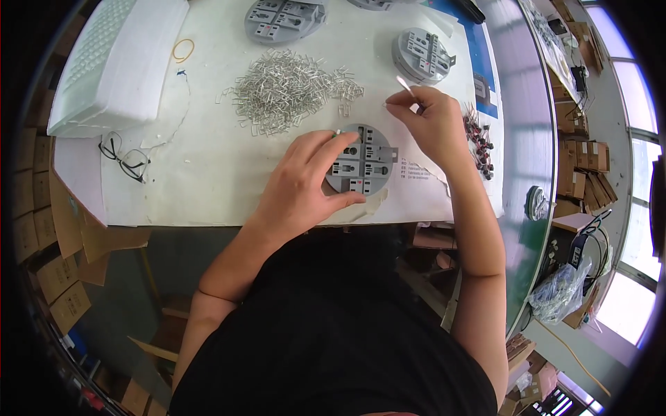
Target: Assembling small metal and plastic parts into a circular base on a production line.
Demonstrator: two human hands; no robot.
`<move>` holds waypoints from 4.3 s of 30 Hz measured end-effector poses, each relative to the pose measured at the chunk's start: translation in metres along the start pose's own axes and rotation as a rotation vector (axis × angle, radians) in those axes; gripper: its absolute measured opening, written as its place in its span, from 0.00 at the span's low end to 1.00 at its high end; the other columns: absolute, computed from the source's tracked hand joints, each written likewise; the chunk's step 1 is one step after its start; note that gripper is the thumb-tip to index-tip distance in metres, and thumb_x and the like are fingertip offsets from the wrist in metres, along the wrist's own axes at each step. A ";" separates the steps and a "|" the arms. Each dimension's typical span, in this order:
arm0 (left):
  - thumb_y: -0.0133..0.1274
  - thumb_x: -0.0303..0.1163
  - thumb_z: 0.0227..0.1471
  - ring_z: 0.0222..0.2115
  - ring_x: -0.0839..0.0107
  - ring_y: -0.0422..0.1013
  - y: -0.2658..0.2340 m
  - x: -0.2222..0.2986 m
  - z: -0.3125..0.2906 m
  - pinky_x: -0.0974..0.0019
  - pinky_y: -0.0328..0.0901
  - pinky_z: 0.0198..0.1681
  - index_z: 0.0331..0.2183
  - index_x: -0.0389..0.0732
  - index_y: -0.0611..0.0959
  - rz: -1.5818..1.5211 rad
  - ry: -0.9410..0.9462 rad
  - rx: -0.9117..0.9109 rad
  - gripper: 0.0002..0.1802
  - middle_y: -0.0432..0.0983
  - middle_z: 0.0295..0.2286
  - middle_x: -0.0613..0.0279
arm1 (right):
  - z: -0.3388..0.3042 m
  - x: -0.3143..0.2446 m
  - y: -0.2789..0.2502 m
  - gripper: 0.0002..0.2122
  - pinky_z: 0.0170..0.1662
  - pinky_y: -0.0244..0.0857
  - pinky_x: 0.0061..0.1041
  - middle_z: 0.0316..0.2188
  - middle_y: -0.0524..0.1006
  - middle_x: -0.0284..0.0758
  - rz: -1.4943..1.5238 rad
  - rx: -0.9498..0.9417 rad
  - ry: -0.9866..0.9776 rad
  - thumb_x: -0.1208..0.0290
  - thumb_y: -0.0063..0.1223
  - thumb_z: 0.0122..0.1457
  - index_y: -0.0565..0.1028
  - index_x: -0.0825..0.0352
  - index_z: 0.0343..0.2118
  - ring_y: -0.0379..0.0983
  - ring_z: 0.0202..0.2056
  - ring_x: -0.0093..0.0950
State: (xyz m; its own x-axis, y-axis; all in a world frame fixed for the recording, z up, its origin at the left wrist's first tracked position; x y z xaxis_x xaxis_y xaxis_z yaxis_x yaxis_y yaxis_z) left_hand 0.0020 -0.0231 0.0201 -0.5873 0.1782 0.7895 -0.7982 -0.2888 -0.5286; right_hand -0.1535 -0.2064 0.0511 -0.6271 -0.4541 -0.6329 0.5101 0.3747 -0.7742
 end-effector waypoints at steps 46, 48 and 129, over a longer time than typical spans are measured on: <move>0.78 0.33 0.43 0.50 0.54 0.77 -0.011 0.004 0.007 0.55 0.73 0.53 0.58 0.40 0.81 -0.070 0.026 -0.006 0.40 0.79 0.49 0.53 | -0.076 -0.007 0.018 0.21 0.27 0.74 0.31 0.48 0.79 0.36 -0.092 0.063 -0.431 0.73 0.71 0.55 0.83 0.60 0.53 0.81 0.26 0.33; 0.74 0.30 0.48 0.45 0.56 0.79 -0.019 0.003 0.012 0.57 0.74 0.49 0.55 0.38 0.82 0.010 0.075 0.045 0.32 0.82 0.44 0.53 | -0.083 -0.009 0.025 0.21 0.26 0.73 0.31 0.49 0.79 0.35 -0.167 0.051 -0.477 0.71 0.72 0.55 0.82 0.59 0.54 0.80 0.25 0.32; 0.67 0.31 0.49 0.36 0.56 0.72 0.014 0.016 0.020 0.54 0.69 0.40 0.27 0.40 0.83 0.223 0.029 -0.167 0.09 0.76 0.28 0.59 | -0.096 -0.046 0.015 0.05 0.27 0.73 0.33 0.35 0.72 0.34 -0.511 -0.124 -0.408 0.78 0.58 0.51 0.77 0.68 0.33 0.76 0.29 0.33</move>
State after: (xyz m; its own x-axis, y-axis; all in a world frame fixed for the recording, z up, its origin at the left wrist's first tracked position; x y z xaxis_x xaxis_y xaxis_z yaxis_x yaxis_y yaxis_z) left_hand -0.0158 -0.0432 0.0315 -0.7524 0.1557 0.6400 -0.6586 -0.1650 -0.7342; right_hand -0.1735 -0.1025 0.0692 -0.4868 -0.8596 -0.1555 0.1207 0.1101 -0.9866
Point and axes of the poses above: each hand's wrist, its own z-axis towards the middle knuckle, its own y-axis out of the palm, x = y × z, the point moved 4 cm from there along z, towards the middle knuckle
